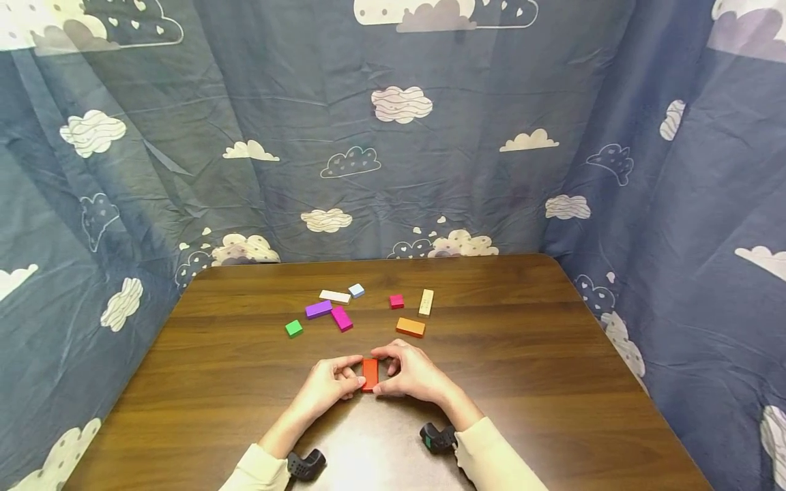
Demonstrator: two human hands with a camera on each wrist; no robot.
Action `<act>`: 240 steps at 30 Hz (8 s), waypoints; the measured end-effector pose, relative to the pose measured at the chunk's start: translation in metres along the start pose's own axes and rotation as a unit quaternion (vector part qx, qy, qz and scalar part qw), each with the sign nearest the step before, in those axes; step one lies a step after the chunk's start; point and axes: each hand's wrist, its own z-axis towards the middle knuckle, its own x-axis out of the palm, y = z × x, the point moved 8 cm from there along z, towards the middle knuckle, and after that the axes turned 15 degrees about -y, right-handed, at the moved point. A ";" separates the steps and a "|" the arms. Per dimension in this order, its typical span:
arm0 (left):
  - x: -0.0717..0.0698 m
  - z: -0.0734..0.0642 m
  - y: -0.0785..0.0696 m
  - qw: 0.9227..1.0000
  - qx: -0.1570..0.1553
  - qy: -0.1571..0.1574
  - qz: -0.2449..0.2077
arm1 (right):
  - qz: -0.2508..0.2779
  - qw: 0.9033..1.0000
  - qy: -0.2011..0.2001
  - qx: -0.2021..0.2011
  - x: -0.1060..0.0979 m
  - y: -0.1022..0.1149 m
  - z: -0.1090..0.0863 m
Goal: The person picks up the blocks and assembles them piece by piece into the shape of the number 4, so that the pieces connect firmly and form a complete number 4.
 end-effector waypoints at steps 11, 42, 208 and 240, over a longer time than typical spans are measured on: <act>0.003 0.002 -0.002 1.000 0.001 -0.002 0.012 | 0.006 1.000 -0.015 -0.005 -0.027 0.005 0.015; 0.001 0.000 0.000 1.000 0.006 -0.001 0.029 | -0.106 0.985 -0.135 -0.001 -0.075 -0.043 0.051; 0.001 -0.003 -0.006 0.997 0.028 -0.035 0.070 | 0.085 0.996 -0.004 0.031 0.005 -0.012 0.047; 0.000 -0.004 -0.006 0.996 0.028 -0.048 0.072 | 0.102 0.993 -0.001 0.051 0.007 -0.014 0.047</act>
